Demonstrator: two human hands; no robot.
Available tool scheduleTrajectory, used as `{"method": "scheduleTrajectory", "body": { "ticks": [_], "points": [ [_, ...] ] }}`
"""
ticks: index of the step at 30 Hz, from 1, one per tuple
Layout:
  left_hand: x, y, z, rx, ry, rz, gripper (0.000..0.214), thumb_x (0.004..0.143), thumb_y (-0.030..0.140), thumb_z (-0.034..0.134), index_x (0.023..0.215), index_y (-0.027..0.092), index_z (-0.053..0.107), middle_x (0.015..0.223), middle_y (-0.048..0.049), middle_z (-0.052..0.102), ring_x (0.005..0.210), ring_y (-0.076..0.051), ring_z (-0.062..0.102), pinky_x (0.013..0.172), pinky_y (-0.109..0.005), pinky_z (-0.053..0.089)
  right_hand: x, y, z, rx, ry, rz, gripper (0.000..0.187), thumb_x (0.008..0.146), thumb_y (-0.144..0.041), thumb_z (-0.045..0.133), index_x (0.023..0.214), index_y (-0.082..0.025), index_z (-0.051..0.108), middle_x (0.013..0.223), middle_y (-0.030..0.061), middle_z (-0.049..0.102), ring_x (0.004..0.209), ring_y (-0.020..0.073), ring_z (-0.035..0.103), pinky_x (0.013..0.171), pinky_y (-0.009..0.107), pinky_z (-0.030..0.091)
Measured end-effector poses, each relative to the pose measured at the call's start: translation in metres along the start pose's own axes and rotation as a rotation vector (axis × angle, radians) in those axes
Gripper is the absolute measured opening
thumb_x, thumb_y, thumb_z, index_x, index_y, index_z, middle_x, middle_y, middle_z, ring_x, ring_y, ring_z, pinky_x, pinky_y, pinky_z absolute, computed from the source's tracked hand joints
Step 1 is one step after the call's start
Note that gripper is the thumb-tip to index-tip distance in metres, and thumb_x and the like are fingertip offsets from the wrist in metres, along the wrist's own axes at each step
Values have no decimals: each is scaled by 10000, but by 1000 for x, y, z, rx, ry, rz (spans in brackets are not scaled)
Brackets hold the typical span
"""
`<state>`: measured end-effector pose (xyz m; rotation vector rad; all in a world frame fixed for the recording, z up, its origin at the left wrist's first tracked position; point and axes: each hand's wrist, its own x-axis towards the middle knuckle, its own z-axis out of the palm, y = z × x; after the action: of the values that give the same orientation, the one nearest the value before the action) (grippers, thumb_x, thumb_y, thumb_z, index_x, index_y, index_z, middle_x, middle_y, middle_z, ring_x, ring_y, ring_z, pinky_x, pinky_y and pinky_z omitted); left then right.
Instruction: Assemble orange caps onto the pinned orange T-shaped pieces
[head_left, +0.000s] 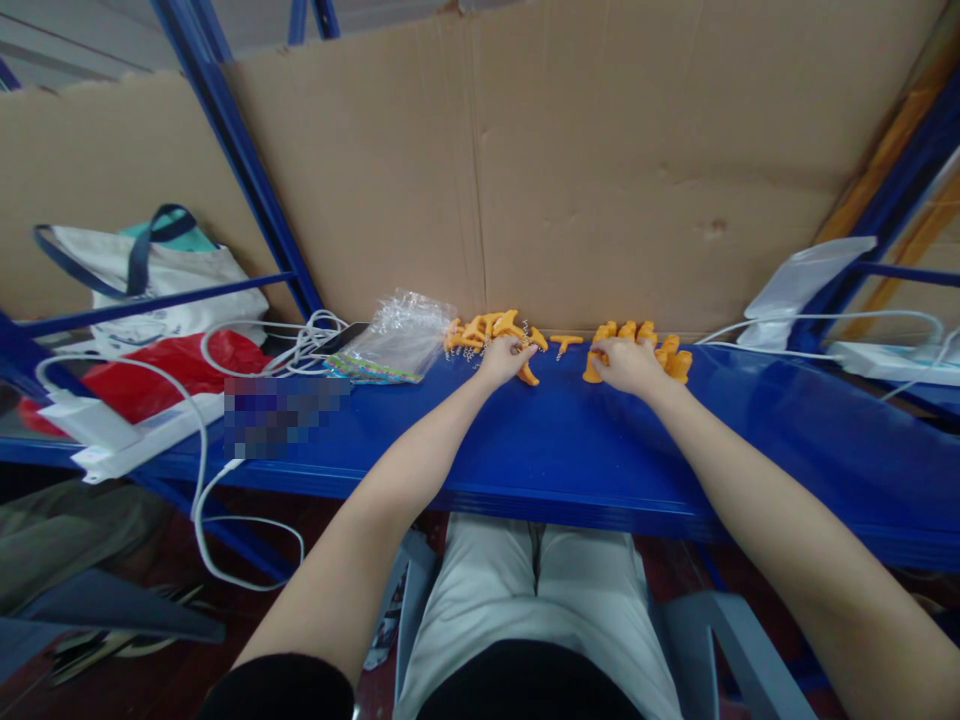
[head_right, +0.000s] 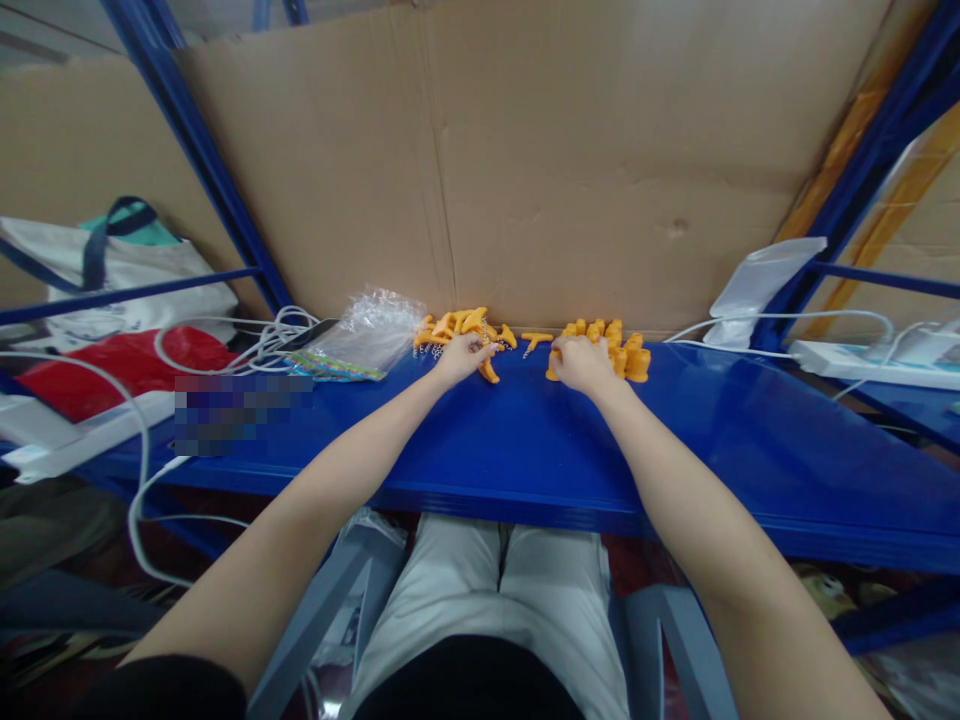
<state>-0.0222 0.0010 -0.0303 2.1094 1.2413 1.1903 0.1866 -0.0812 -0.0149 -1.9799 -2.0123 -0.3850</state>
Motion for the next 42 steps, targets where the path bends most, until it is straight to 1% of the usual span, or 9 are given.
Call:
{"method": "scheduleTrajectory", "body": {
  "ticks": [4, 8, 12, 16, 22, 25, 30, 33, 42],
  "points": [
    [-4, 3, -1, 87, -102, -29, 425, 778, 251, 739, 479, 196, 442, 454, 56, 432, 483, -108, 437, 538, -246, 326, -2, -4, -5, -4, -29, 12, 396, 928, -240, 423, 1212, -167, 689, 1197, 174, 693, 1168, 364, 598, 990, 563, 387],
    [-7, 4, -1, 188, -235, -82, 396, 840, 331, 676, 528, 196, 474, 459, 47, 459, 506, -122, 482, 546, -240, 351, -3, -6, -7, 0, -50, 11, 411, 927, -231, 402, 1223, -155, 678, 1226, 177, 681, 1195, 357, 582, 1008, 558, 372],
    [-7, 4, 0, 313, -273, -15, 365, 857, 391, 650, 577, 190, 530, 521, 34, 497, 578, -137, 522, 582, -242, 361, -2, -4, -4, 9, -37, 2, 420, 927, -237, 400, 1240, -154, 667, 1255, 183, 668, 1213, 364, 573, 1008, 563, 376],
    [-6, 2, 0, 360, -281, 40, 265, 804, 348, 700, 626, 183, 591, 573, 31, 540, 637, -145, 550, 620, -237, 381, 1, -2, 5, 43, -16, -42, 422, 929, -249, 400, 1262, -156, 642, 1245, 171, 680, 1205, 352, 589, 1065, 586, 330],
    [-2, -5, 1, 376, -291, 54, 272, 870, 329, 608, 646, 174, 609, 579, 24, 555, 623, -145, 554, 634, -244, 406, 6, -4, 18, 117, -19, -69, 493, 908, -286, 462, 1368, -128, 543, 1164, 179, 712, 1172, 349, 617, 1119, 610, 269],
    [-2, -8, 4, 398, -277, 108, 275, 882, 339, 605, 672, 165, 641, 646, 0, 609, 687, -157, 598, 695, -254, 457, 7, -5, 21, 124, -50, -65, 469, 903, -325, 501, 1324, -128, 566, 1149, 165, 716, 1149, 327, 630, 1133, 593, 256],
    [-3, -13, 10, 471, -164, 212, 156, 864, 267, 644, 924, 155, 735, 1085, -95, 664, 1046, -208, 639, 942, -317, 506, 8, -6, 22, 91, -116, -92, 275, 888, -388, 560, 1034, -178, 661, 1030, 114, 739, 1075, 304, 658, 1141, 595, 227],
    [-3, -14, 10, 476, -146, 241, 198, 850, 173, 634, 1014, 187, 745, 1221, -93, 617, 1145, -210, 616, 1028, -337, 488, 7, -7, 21, 105, -89, -118, 221, 880, -364, 576, 1006, -196, 644, 951, 85, 741, 1006, 295, 670, 1121, 627, 231],
    [-4, -7, 6, 496, -120, 236, 260, 852, 98, 589, 1039, 179, 751, 1128, -86, 678, 1103, -212, 641, 1035, -348, 499, 1, -11, 11, 49, -43, -180, 293, 841, -198, 524, 1109, -188, 643, 1146, 131, 716, 1092, 328, 627, 1028, 572, 347]
  ]
}}
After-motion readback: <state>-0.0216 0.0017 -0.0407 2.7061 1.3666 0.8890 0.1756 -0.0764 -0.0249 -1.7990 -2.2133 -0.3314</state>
